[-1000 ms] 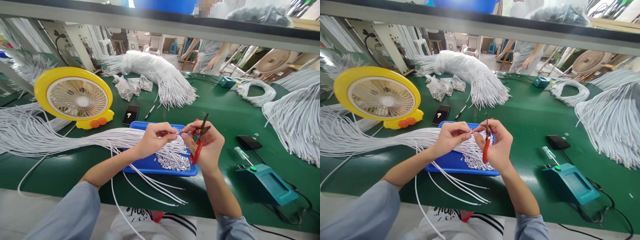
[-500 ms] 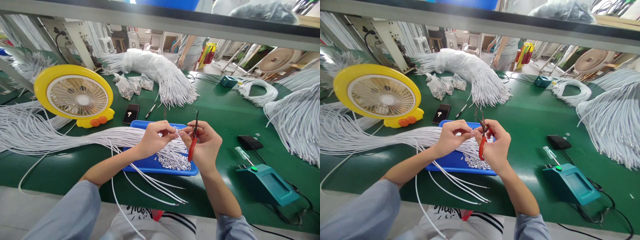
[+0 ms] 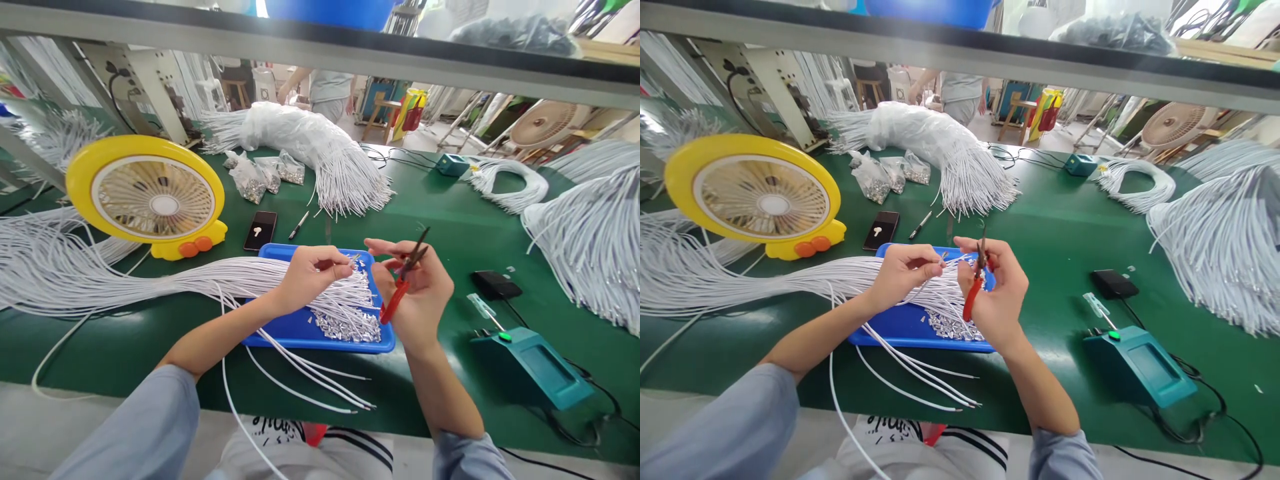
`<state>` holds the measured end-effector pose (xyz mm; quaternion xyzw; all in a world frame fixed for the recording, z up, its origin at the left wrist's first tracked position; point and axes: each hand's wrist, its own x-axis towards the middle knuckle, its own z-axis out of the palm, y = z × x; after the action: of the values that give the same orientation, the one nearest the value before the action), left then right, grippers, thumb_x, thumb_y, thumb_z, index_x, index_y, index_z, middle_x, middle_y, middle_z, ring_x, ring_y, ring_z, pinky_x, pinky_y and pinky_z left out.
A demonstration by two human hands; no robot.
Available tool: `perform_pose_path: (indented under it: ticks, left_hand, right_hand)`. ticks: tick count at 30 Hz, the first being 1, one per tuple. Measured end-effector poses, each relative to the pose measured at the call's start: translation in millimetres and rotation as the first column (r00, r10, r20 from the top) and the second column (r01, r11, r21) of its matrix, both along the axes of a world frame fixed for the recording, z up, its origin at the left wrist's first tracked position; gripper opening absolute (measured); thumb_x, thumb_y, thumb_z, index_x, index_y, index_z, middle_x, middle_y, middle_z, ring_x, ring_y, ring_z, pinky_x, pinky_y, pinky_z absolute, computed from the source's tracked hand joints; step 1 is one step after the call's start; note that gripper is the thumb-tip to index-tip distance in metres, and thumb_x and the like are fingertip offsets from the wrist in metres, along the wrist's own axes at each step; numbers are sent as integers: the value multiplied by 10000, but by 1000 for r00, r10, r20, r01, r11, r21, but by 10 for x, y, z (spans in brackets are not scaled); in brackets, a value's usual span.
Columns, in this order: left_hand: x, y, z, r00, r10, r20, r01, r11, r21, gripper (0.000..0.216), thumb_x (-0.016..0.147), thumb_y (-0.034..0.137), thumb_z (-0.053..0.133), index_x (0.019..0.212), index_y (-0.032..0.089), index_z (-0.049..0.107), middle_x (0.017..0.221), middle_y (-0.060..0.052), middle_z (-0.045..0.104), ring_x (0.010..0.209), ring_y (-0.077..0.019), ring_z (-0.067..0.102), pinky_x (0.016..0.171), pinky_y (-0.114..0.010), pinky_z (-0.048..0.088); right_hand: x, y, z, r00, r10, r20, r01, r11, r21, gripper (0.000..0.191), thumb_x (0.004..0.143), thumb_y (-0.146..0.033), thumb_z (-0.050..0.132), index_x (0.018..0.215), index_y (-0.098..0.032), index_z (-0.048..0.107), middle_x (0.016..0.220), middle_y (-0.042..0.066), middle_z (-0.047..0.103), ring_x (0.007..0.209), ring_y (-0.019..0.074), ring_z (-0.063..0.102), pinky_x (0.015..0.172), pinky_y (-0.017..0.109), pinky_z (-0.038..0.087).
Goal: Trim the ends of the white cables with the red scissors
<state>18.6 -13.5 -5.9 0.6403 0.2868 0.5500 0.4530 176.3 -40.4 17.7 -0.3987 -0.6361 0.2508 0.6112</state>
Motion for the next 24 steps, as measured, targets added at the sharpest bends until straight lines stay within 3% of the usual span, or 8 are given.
perform_pose_path:
  ticks: [4,9,17,20,24]
  left_hand:
    - [7,-16,17,987,-157,40,161,979,-123,384,811,468,683,651,120,650,482,33,446,415,-38,325,400,-187,274]
    - [21,-21,23,983,-180,44,186,960,-209,425,785,508,695,630,117,641,478,25,435,420,-43,321,394,-187,248]
    - [32,-9,25,979,-189,79,202,954,-221,415,750,505,731,636,115,647,457,38,436,408,-39,321,390,-185,262]
    - [42,-6,8,987,-136,81,148,973,-179,405,720,498,757,649,113,654,507,16,510,440,-48,372,410,-186,296]
    - [50,-4,-35,998,70,3,-69,997,-44,329,696,423,798,675,122,668,582,-6,590,489,-66,440,445,-191,343]
  right_hand:
    - [21,102,-21,976,214,-48,-218,967,-131,252,766,-201,716,946,-224,541,931,24,726,775,161,673,627,284,499]
    - [11,146,-66,991,133,-26,-135,984,-112,282,710,-156,751,894,-218,546,774,-28,695,607,95,571,577,247,449]
    - [19,100,-22,991,134,3,-133,987,-86,268,734,-197,746,909,-221,545,810,-10,692,620,107,574,579,262,447]
    - [10,109,-49,997,81,12,-79,993,-89,279,712,-191,766,901,-223,563,783,-26,668,606,92,536,580,251,435]
    - [-9,120,-83,999,38,-13,-39,994,-98,300,689,-185,785,899,-226,574,757,-38,640,614,89,533,594,247,437]
